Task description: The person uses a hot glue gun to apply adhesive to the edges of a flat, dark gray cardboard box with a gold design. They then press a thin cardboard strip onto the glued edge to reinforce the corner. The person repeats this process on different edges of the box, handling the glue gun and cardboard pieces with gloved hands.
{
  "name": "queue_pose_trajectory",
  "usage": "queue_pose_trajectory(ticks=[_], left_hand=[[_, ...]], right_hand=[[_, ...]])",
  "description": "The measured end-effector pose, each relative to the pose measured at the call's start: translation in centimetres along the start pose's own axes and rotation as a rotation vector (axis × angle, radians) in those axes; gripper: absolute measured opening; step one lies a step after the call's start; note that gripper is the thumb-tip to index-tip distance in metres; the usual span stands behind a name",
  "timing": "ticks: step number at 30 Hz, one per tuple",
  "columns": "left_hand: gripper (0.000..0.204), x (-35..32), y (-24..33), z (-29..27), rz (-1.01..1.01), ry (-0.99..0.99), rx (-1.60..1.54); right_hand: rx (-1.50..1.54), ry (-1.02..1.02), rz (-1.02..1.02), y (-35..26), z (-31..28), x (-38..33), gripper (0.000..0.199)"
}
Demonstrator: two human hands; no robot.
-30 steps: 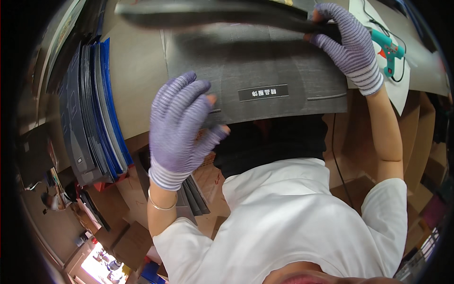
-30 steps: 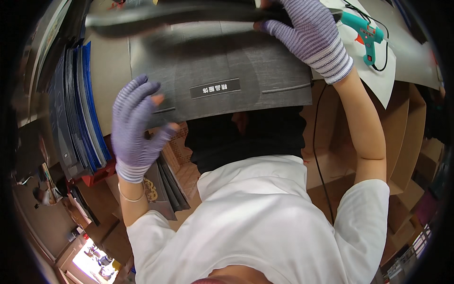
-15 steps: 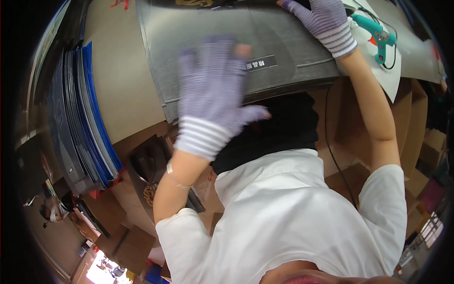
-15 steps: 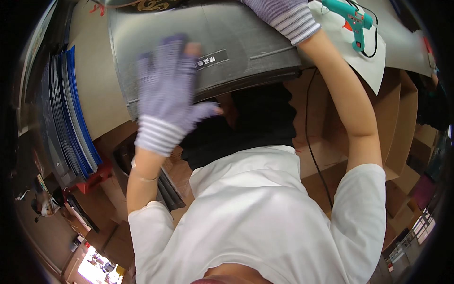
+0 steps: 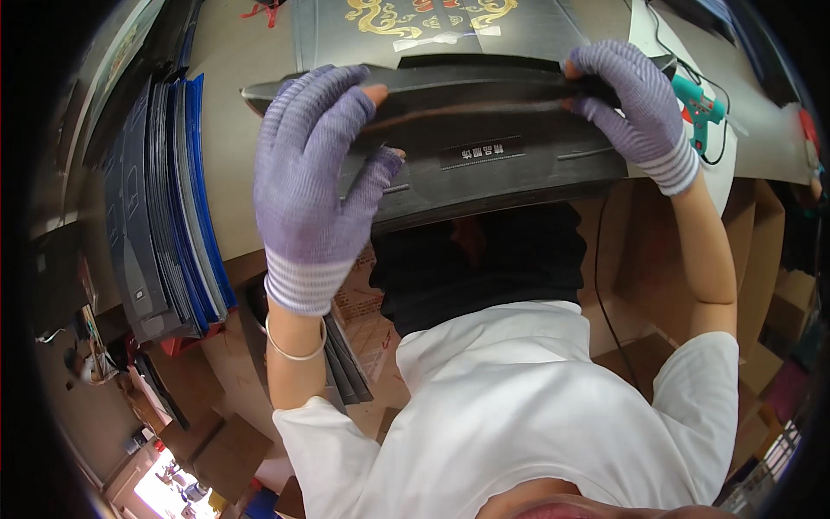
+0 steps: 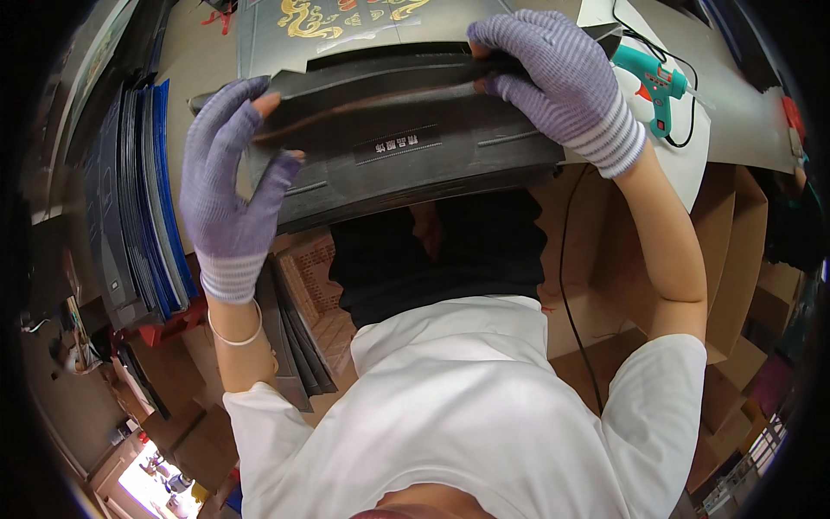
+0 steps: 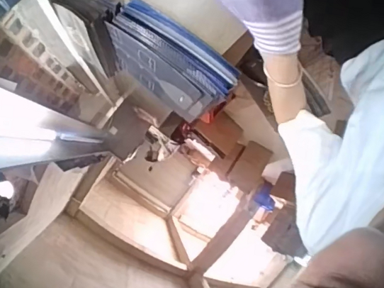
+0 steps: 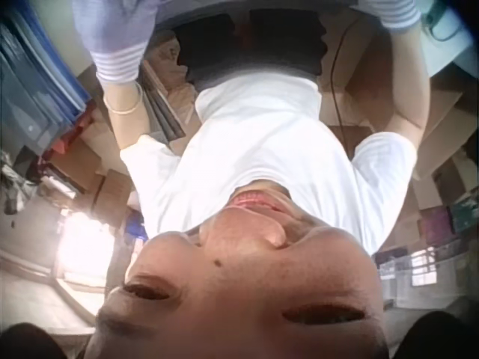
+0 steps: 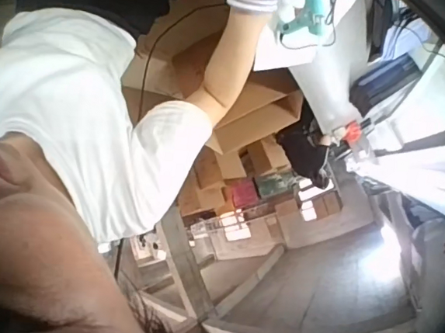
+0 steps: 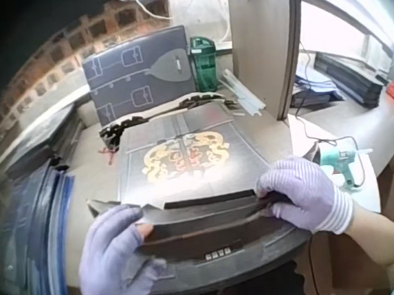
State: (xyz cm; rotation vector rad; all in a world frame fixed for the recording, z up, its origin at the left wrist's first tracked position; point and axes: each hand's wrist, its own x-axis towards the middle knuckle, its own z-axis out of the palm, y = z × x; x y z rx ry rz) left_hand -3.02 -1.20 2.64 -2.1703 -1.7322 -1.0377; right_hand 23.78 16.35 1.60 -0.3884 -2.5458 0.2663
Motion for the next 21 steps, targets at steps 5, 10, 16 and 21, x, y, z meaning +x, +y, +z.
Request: queue_pose_trajectory(ticks=[5, 10, 16, 21], left_hand=[[0.047, -0.8, -0.8, -0.1, -0.035, -0.255, -0.087], [0.027, -3.3, 2.8, -1.0, -0.056, -0.458, -0.257], [0.026, -2.0, 3.9, -2.3, -0.43, -0.663, -0.278], [0.019, -2.5, 1.2, -0.5, 0.047, -0.487, 0.035]], right_hand=[[0.022, 0.017, -0.108, -1.3, -0.6, -1.0, 0.034], [0.026, -0.182, -0.221, -3.9, -2.0, -4.3, 0.027], [-0.034, -0.258, -0.238, -4.9, -2.6, -3.5, 0.024], [-0.065, -0.288, -0.266, -3.1, -0.1, -2.3, 0.026]])
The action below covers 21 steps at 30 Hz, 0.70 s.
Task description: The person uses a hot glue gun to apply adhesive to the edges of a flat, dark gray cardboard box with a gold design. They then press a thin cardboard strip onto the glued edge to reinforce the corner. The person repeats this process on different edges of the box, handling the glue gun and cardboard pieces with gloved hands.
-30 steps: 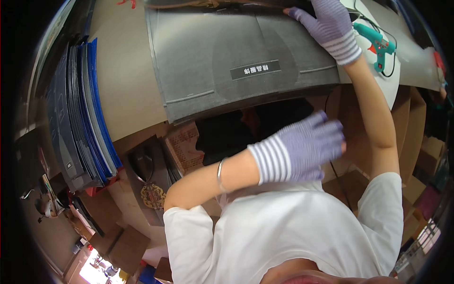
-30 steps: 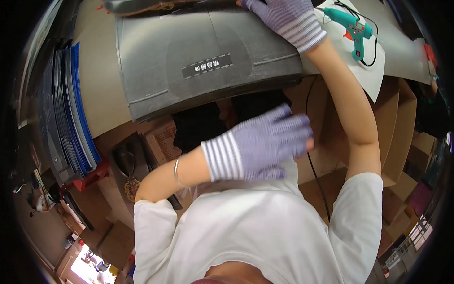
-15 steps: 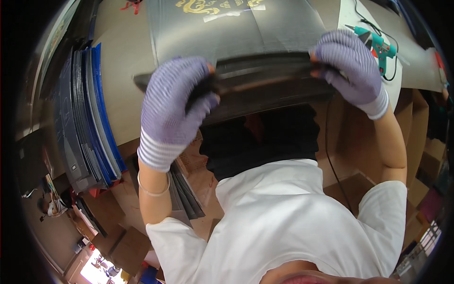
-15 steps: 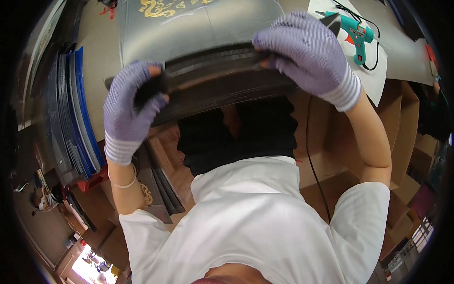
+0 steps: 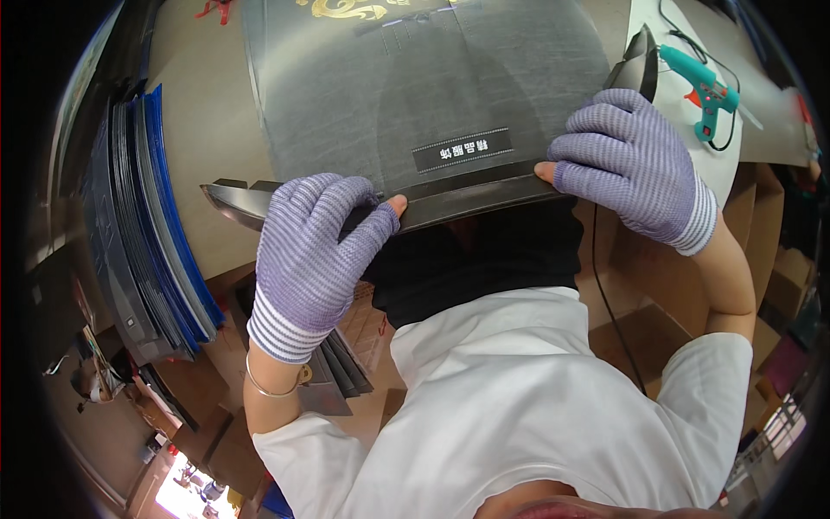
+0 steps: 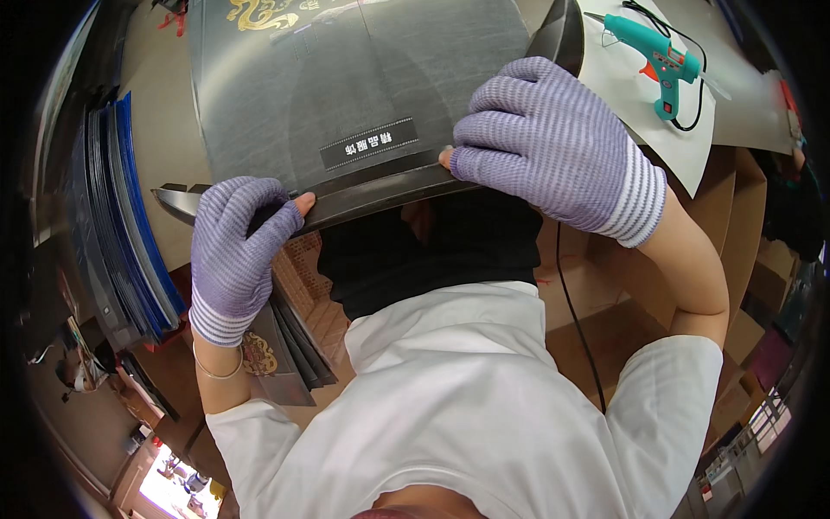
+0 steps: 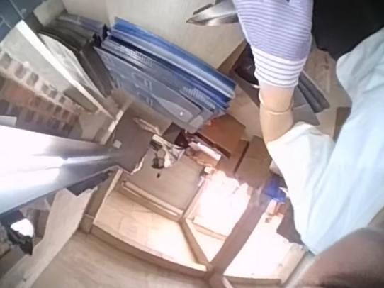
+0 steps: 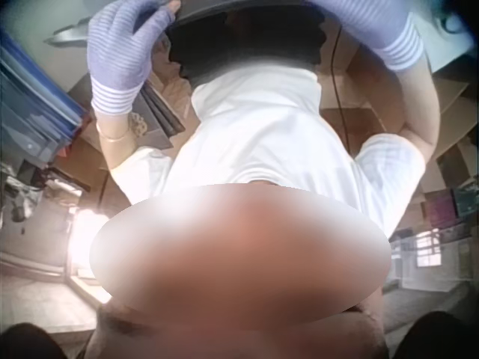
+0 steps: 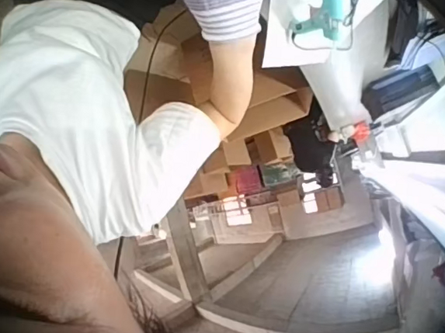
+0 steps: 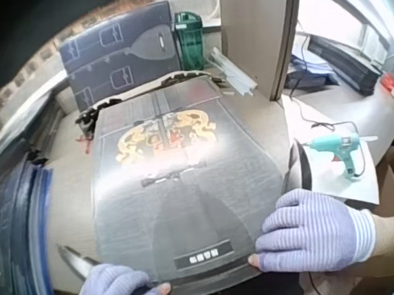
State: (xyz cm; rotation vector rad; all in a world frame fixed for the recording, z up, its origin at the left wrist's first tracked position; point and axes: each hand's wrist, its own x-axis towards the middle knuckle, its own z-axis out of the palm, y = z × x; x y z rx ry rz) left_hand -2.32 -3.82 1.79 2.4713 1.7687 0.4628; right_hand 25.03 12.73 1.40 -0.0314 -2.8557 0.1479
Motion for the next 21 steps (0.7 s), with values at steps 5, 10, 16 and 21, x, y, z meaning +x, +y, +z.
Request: queue_pose_trajectory(ticks=[5, 10, 16, 21], left_hand=[[0.023, -0.15, -0.39, 0.87, -0.053, -0.08, 0.0], [0.023, 0.59, -0.75, 0.7, -0.032, -0.101, -0.048], [0.022, 0.48, -0.91, 1.11, -0.021, -0.09, -0.063], [0.022, 0.67, -0.67, 0.95, -0.027, -0.089, -0.055]], right_hand=[[0.088, -0.037, -0.016, 0.59, 0.79, 0.48, 0.032], [0.152, -0.075, 0.015, 0.97, 0.65, 0.43, 0.033], [0.147, -0.123, 0.034, 0.72, 0.55, 0.49, 0.033], [0.141, -0.147, 0.055, 0.38, 0.52, 0.61, 0.032]])
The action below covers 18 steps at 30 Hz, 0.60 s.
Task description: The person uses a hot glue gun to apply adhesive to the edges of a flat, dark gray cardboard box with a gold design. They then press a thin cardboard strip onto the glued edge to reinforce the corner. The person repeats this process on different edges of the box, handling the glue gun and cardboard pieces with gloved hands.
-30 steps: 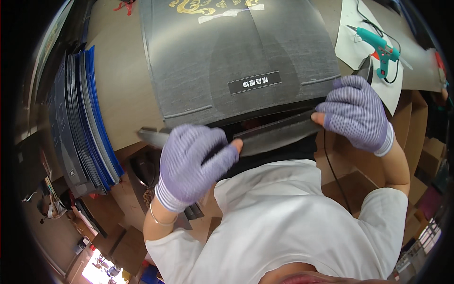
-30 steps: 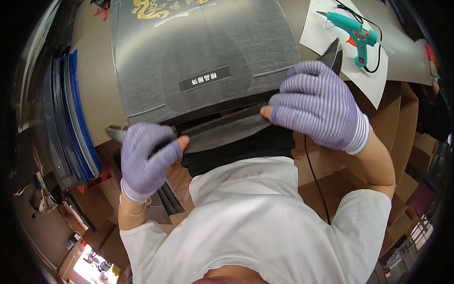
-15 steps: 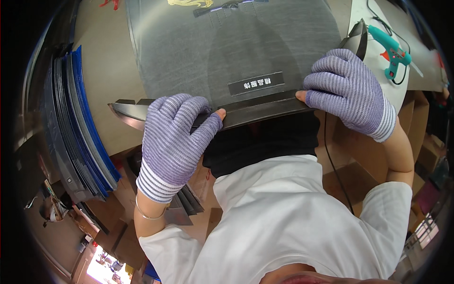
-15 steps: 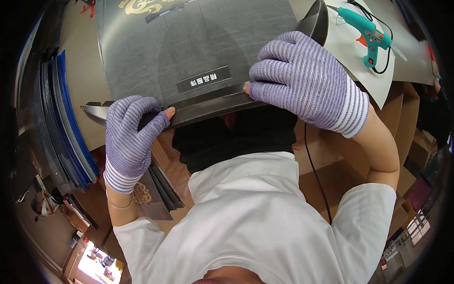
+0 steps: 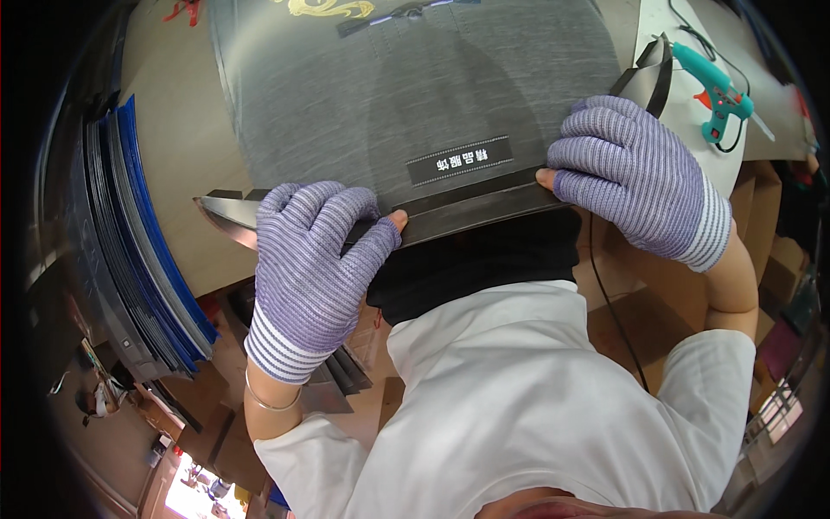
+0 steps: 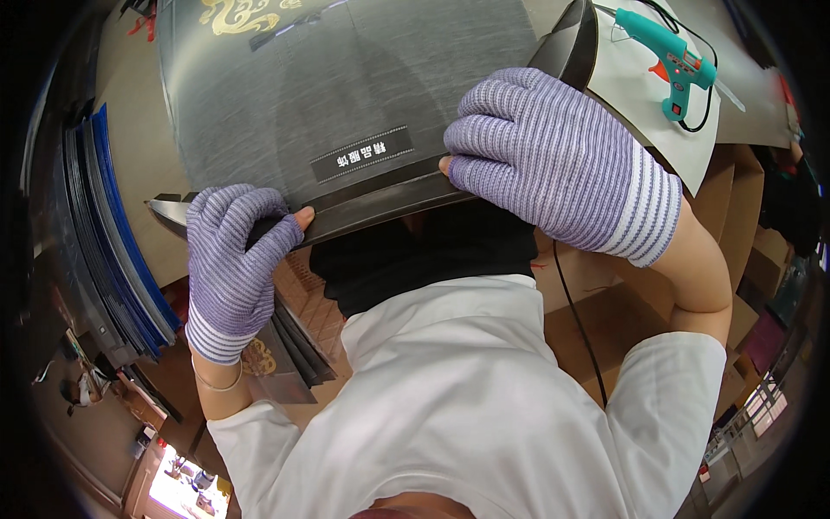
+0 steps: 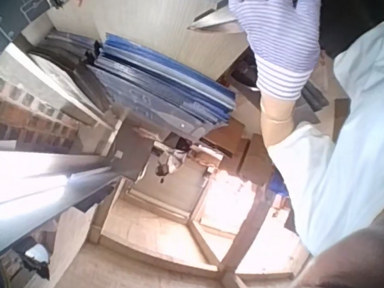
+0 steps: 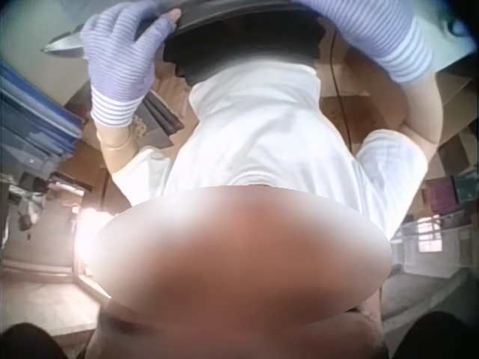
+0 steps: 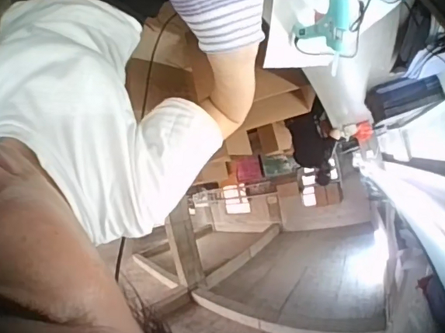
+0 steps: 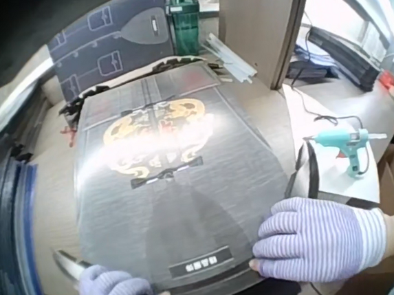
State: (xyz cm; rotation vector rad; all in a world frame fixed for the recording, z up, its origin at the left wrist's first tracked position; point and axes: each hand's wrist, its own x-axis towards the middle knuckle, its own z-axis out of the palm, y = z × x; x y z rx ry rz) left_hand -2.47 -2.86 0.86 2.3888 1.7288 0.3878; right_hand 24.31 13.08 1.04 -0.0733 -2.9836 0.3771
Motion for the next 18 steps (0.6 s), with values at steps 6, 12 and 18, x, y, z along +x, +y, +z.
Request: queue_pose_trajectory(ticks=[6, 12, 18], left_hand=[[0.019, -0.22, 0.26, 0.35, -0.017, 0.035, 0.0], [0.023, -0.42, 0.42, 0.65, -0.045, 0.058, 0.011], [0.03, -0.64, 0.47, 0.84, -0.001, 0.052, 0.079]], right_hand=[[0.043, 0.021, -0.007, -0.27, 0.02, 0.53, 0.029], [0.097, 0.052, 0.001, -0.18, 0.23, 0.68, 0.025], [0.073, 0.08, 0.04, -0.73, 0.4, 0.97, 0.023]])
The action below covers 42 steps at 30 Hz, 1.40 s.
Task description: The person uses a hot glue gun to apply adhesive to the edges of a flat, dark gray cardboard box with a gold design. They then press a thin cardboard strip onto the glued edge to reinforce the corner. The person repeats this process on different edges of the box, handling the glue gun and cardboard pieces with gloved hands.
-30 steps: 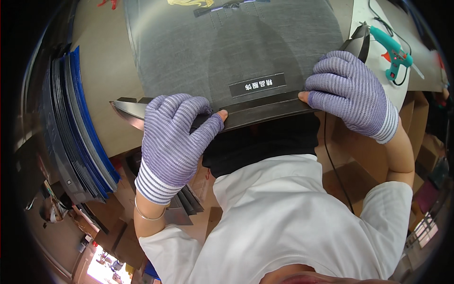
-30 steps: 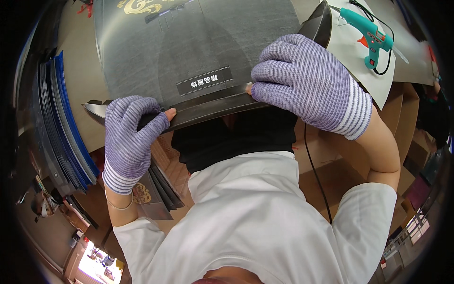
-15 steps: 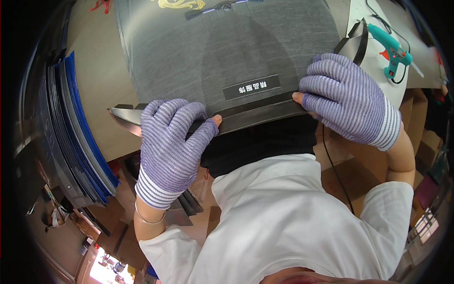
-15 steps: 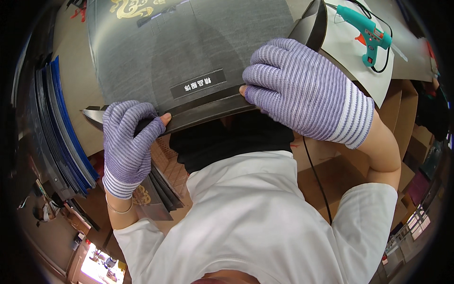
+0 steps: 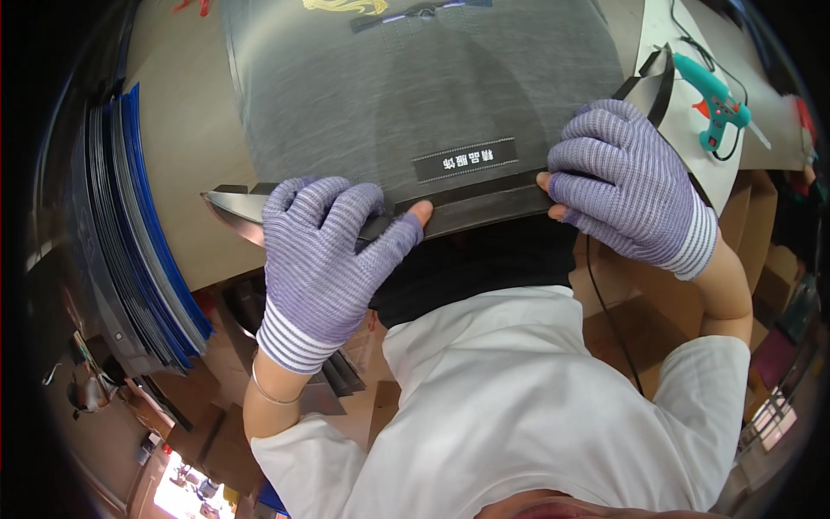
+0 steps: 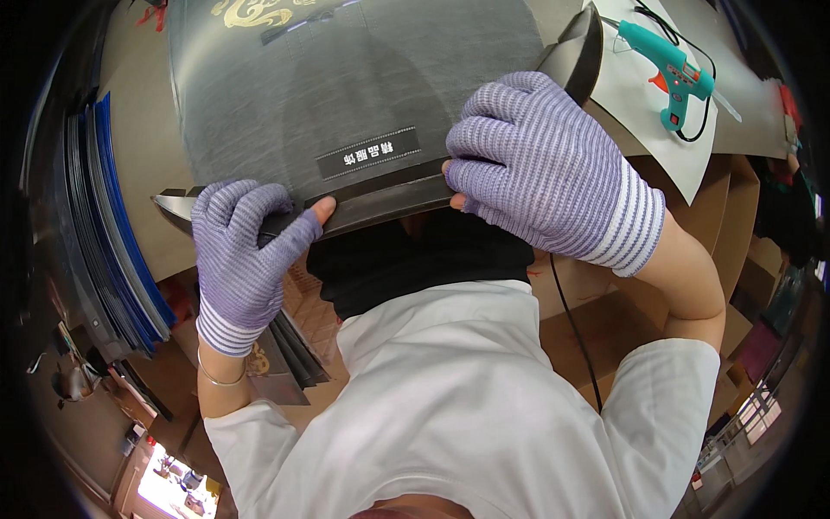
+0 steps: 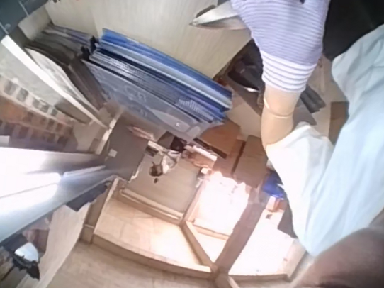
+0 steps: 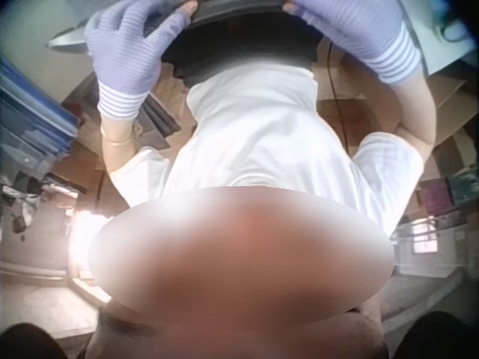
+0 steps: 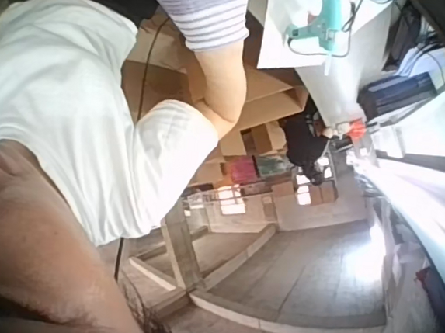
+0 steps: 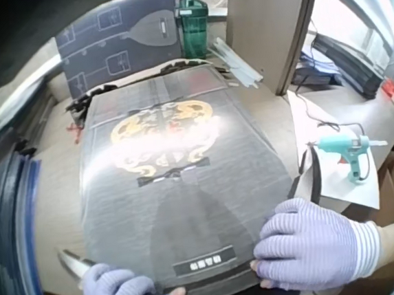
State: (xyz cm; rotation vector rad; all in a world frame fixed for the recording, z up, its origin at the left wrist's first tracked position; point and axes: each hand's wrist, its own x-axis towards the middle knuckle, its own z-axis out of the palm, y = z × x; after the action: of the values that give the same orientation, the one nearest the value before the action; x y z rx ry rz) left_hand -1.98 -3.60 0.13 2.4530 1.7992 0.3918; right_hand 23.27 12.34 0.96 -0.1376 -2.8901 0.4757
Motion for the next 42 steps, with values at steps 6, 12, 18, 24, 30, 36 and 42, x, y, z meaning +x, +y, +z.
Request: queue_pose_trajectory(ticks=[6, 12, 18, 24, 30, 36, 42], left_hand=[[0.031, 0.1, 0.6, 0.5, -0.06, 0.019, 0.022], [0.025, 0.2, 0.8, 0.6, -0.076, 0.021, 0.026], [0.018, 0.1, 0.9, 0.8, -0.09, 0.007, 0.046], [0.028, 0.0, 0.9, 0.9, -0.096, 0.047, 0.002], [0.031, 0.3, 0.1, -0.6, -0.053, -0.003, -0.126], [0.029, -0.1, -0.2, 0.0, -0.043, 0.004, -0.106], [0.036, 0.8, -0.3, -0.7, -0.038, -0.09, -0.103]], right_hand=[[-0.088, -0.035, -0.048, -0.5, 0.3, 0.0, 0.031], [0.003, -0.003, -0.045, -1.3, 1.1, 2.4, 0.031], [0.016, -0.025, -0.025, -1.9, 1.1, 3.6, 0.016], [-0.033, -0.011, 0.081, -0.5, -0.6, 0.0, 0.017], [-0.022, -0.001, 0.081, -0.7, -0.3, 0.0, 0.028], [0.034, 0.051, -0.058, -1.2, 1.4, 2.0, 0.028], [0.088, 0.049, -0.179, -1.7, 3.1, 5.4, 0.018]])
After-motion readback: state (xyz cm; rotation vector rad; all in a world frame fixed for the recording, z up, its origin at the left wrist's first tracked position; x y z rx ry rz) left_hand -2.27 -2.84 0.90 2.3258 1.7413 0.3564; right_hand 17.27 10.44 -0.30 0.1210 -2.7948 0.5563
